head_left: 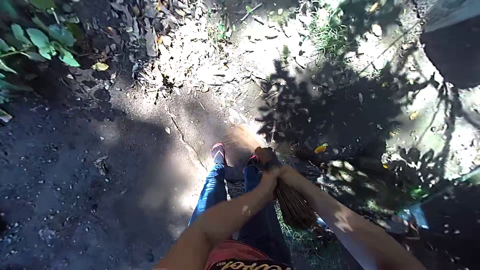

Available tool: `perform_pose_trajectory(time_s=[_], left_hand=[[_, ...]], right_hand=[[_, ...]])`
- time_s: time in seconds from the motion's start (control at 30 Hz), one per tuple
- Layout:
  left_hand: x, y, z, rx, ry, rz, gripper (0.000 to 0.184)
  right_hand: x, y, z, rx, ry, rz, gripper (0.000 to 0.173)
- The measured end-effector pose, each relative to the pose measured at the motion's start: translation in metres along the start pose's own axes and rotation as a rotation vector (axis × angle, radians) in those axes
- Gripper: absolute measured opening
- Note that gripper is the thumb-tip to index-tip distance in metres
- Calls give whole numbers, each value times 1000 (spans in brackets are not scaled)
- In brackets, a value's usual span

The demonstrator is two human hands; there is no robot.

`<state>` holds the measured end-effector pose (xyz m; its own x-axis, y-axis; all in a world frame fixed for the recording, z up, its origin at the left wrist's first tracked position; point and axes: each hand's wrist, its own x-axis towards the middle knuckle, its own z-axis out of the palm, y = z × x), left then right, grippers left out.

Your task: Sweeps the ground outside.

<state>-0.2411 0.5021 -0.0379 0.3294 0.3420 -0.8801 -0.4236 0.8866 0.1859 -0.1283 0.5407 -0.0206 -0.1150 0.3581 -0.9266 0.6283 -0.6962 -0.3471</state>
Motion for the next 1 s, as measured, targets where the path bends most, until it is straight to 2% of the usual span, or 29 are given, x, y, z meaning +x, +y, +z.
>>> perform_pose_trajectory(time_s=[0.03,0.1,0.17,0.2,0.27,0.3,0.37,0.4,0.43,0.5,0.53,0.57,0.63,0.67,0.7,0.77,0.83,0.93,0.97,1.0], left_hand=[[21,23,-12,74,-45,69,49],[53,61,-26,205,-49,214,37],[63,69,-41,332,-49,289,44],[60,65,-50,398,-85,300,61],[38,48,-56,414,-184,262,89],[22,37,-55,404,-231,211,98],[-9,15,-54,372,-333,23,110],[-22,5,-54,349,-354,-84,108],[-32,-3,-57,319,-374,-190,98],[-35,-19,-74,319,-383,-327,61],[-29,-24,-85,360,-374,-355,38],[-21,-25,-97,428,-343,-357,24],[0,-22,-122,517,-141,-273,25],[9,-17,-128,524,-10,-189,29],[22,-13,-139,505,79,-81,41],[44,-1,-140,479,145,124,64],[41,6,-112,497,161,235,81],[19,-16,-70,578,87,300,93],[12,-30,-61,595,32,279,99],[5,-42,-53,571,-19,181,101]], right_hand=[[20,-12,2,73,84,-64,24],[56,-27,11,233,216,-211,21],[67,-29,32,423,266,-238,13],[63,-25,42,494,266,-219,25],[34,-11,62,585,294,-197,64],[12,-4,71,632,336,-175,75],[-31,9,95,736,443,-89,83],[-48,14,108,800,480,-13,83],[-58,19,122,854,514,53,81],[-57,32,151,919,558,151,76],[-47,35,162,924,553,214,73],[-34,36,169,912,519,272,69],[0,31,171,824,370,231,55],[21,28,168,774,288,130,53],[40,22,160,739,218,29,55],[72,13,143,749,138,-145,61],[76,15,124,837,119,-222,69],[39,47,110,856,197,-314,69],[21,63,110,823,239,-317,71],[4,79,112,796,299,-283,73]])
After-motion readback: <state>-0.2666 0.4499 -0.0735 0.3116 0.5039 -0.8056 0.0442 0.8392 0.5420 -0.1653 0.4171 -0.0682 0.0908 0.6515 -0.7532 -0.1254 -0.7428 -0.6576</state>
